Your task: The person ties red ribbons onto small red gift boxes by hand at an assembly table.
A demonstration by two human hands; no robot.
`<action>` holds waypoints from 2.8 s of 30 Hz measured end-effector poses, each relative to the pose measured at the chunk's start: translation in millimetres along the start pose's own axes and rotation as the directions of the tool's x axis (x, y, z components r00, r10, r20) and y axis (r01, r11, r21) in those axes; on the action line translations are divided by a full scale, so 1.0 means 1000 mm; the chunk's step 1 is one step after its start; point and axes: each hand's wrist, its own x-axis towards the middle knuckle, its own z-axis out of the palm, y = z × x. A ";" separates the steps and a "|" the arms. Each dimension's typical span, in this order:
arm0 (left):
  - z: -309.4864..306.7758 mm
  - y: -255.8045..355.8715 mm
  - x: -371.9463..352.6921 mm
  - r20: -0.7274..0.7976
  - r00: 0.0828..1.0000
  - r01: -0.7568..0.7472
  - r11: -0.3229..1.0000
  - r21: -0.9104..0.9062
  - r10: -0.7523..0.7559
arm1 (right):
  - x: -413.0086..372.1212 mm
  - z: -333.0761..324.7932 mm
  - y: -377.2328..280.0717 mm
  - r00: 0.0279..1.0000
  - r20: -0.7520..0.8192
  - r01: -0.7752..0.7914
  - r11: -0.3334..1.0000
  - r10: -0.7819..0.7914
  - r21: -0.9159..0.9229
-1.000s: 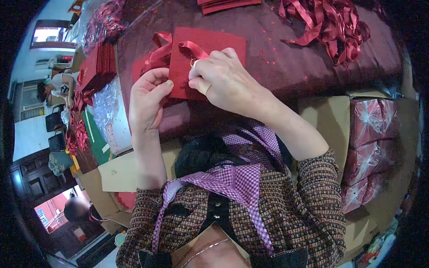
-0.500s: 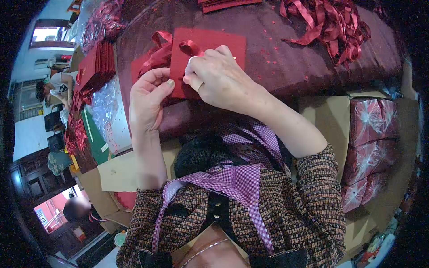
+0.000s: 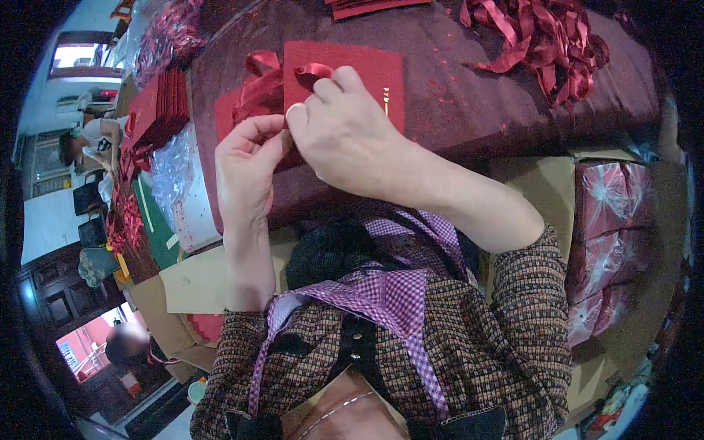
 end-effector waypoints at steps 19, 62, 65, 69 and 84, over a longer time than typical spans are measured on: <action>-0.017 -0.004 0.009 0.346 0.915 -0.329 0.882 0.339 0.208 | -0.009 -0.014 0.018 0.976 0.175 -0.193 0.874 0.127 0.446; -0.023 0.017 0.025 0.027 0.996 0.091 0.865 -0.493 -0.089 | 0.002 -0.073 0.028 0.889 0.356 0.233 0.953 -0.289 0.192; -0.039 0.008 0.038 0.007 0.993 0.101 0.802 -0.589 -0.120 | 0.013 -0.082 0.045 0.921 0.309 0.195 0.968 -0.237 0.161; -0.065 0.026 0.024 -0.254 0.956 -0.209 0.950 -0.232 0.148 | 0.068 -0.097 0.102 0.983 0.027 0.179 0.984 -0.179 -0.004; -0.113 -0.034 0.033 -0.135 0.860 -0.218 0.593 0.775 0.492 | 0.065 0.017 0.253 0.913 0.383 -0.039 0.964 0.141 -0.262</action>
